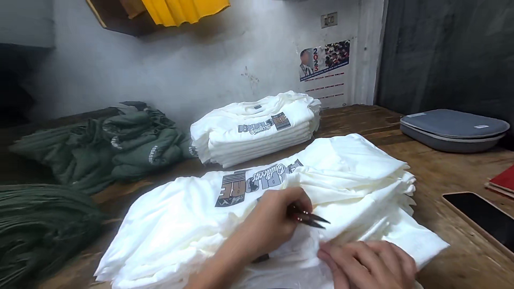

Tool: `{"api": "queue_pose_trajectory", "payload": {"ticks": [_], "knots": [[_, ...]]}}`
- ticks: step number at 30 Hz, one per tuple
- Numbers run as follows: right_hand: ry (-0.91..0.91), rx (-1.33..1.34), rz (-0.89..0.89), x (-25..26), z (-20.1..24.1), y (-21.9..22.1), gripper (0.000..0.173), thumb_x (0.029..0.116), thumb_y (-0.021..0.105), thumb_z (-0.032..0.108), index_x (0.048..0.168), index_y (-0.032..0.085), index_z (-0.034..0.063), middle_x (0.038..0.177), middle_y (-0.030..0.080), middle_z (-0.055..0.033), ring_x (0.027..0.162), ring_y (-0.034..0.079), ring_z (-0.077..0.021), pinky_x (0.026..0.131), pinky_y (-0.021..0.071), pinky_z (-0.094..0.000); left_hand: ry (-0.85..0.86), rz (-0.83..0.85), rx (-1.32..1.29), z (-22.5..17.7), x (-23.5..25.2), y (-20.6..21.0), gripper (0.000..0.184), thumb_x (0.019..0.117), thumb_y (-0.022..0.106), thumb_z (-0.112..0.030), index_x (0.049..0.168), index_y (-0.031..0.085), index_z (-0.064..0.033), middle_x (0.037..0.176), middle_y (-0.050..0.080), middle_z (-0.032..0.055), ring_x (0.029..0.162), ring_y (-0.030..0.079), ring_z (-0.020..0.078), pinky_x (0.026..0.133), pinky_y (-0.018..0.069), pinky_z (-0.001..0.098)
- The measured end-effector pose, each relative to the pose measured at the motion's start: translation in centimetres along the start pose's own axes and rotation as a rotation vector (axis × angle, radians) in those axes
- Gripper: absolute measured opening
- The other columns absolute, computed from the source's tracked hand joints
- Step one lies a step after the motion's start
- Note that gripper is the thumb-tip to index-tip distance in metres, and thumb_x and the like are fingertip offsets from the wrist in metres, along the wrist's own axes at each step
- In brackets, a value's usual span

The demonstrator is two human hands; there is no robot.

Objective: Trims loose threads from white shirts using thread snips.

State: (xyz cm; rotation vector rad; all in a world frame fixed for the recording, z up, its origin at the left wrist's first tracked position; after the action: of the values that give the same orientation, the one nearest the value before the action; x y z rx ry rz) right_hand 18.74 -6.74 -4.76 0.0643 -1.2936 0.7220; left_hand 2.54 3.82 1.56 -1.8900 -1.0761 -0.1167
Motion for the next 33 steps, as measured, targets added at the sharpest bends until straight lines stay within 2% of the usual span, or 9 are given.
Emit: {"api": "queue_pose_trajectory", "payload": {"ticks": [5, 10, 15, 17, 19, 25, 28, 31, 33], "knots": [[0.015, 0.064, -0.126, -1.1, 0.1, -1.3, 0.024, 0.1002, 0.064, 0.036, 0.084, 0.071, 0.0206, 0.077, 0.062, 0.0039, 0.090, 0.054, -0.0115, 0.093, 0.0324, -0.0336, 0.282, -0.179, 0.253, -1.4, -2.9, -1.3, 0.027, 0.0861, 0.078, -0.042, 0.105, 0.078, -0.0232, 0.099, 0.071, -0.0081, 0.093, 0.064, 0.0023, 0.080, 0.0535, 0.0227], [-0.009, 0.132, -0.161, -1.2, 0.7, -0.6, 0.018, 0.0987, 0.065, 0.034, 0.087, 0.070, 0.0209, 0.079, 0.060, 0.0057, 0.090, 0.053, -0.0080, 0.093, 0.0332, -0.0309, 0.388, -0.257, 0.448, -2.7, -4.5, 0.1, 0.015, 0.0949, 0.069, -0.039, 0.096, 0.077, -0.0271, 0.089, 0.071, -0.0105, 0.084, 0.061, 0.0078, 0.078, 0.0452, 0.0305], [-0.064, 0.158, -0.087, -1.0, 0.7, -0.9, 0.025, 0.0978, 0.057, 0.044, 0.088, 0.068, 0.0242, 0.086, 0.061, 0.0048, 0.096, 0.053, -0.0109, 0.098, 0.0319, -0.0350, 0.247, -0.281, 0.347, -2.5, -5.0, -1.3, 0.021, 0.0934, 0.071, -0.042, 0.100, 0.076, -0.0221, 0.092, 0.072, -0.0088, 0.088, 0.063, 0.0046, 0.078, 0.0504, 0.0255], [-0.017, 0.085, -0.055, -0.1, 1.0, -0.7, 0.027, 0.0947, 0.062, 0.050, 0.098, 0.073, 0.0256, 0.093, 0.062, 0.0019, 0.099, 0.054, -0.0137, 0.096, 0.0340, -0.0383, 0.154, -0.317, 0.281, -1.6, -5.0, -1.6, 0.029, 0.0911, 0.073, -0.046, 0.106, 0.076, -0.0213, 0.095, 0.070, -0.0090, 0.086, 0.064, -0.0009, 0.072, 0.0532, 0.0161], [0.002, 0.030, -0.056, 0.9, 1.3, 0.0, 0.016, 0.0922, 0.071, 0.039, 0.096, 0.079, 0.0265, 0.098, 0.066, -0.0029, 0.098, 0.056, -0.0174, 0.093, 0.0346, -0.0431, 0.094, -0.340, 0.261, -0.9, -4.9, -1.4, 0.028, 0.0882, 0.074, -0.047, 0.103, 0.077, -0.0233, 0.093, 0.070, -0.0117, 0.084, 0.064, -0.0038, 0.067, 0.0521, 0.0120], [0.142, 0.440, -0.055, 0.5, 0.0, 0.4, 0.013, 0.0966, 0.071, 0.036, 0.090, 0.073, 0.0249, 0.099, 0.061, 0.0067, 0.102, 0.056, -0.0015, 0.095, 0.0422, -0.0228, 0.210, -0.289, 0.312, -1.8, -5.2, -0.8, 0.022, 0.0873, 0.077, -0.041, 0.101, 0.077, -0.0233, 0.094, 0.072, -0.0101, 0.088, 0.064, 0.0026, 0.078, 0.0510, 0.0242], [0.108, 0.434, -0.063, 0.2, 0.1, 0.7, 0.014, 0.0981, 0.068, 0.038, 0.091, 0.071, 0.0262, 0.100, 0.061, 0.0084, 0.104, 0.054, -0.0006, 0.097, 0.0395, -0.0232, 0.262, -0.293, 0.377, -2.9, -5.0, 0.2, 0.013, 0.0904, 0.074, -0.036, 0.097, 0.077, -0.0258, 0.092, 0.073, -0.0106, 0.088, 0.062, 0.0078, 0.080, 0.0454, 0.0316], [0.028, 0.425, -0.094, -0.3, 0.1, 0.2, 0.016, 0.0999, 0.065, 0.039, 0.091, 0.068, 0.0258, 0.101, 0.059, 0.0102, 0.106, 0.054, 0.0006, 0.100, 0.0396, -0.0221, 0.129, -0.225, 0.352, -3.0, -5.0, 0.3, 0.016, 0.0887, 0.074, -0.038, 0.092, 0.078, -0.0233, 0.087, 0.072, -0.0102, 0.081, 0.063, 0.0036, 0.072, 0.0491, 0.0256], [-0.051, 0.367, -0.120, -0.9, -0.1, -0.3, 0.022, 0.1008, 0.058, 0.041, 0.086, 0.062, 0.0242, 0.098, 0.058, 0.0083, 0.102, 0.054, -0.0018, 0.098, 0.0392, -0.0234, -0.059, 0.013, 0.169, -2.3, -4.5, -0.4, 0.038, 0.0896, 0.073, -0.049, 0.106, 0.076, -0.0150, 0.085, 0.071, -0.0060, 0.073, 0.065, 0.0001, 0.065, 0.0554, 0.0192]]}}
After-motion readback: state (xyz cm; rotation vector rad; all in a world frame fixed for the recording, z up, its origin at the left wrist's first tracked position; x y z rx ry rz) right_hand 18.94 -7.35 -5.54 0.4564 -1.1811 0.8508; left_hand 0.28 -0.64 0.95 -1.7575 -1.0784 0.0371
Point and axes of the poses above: each hand's wrist, its own x-axis towards the middle knuckle, its own y-axis out of the palm, z = x × y, the point moved 3 cm from there along x, towards the middle knuckle
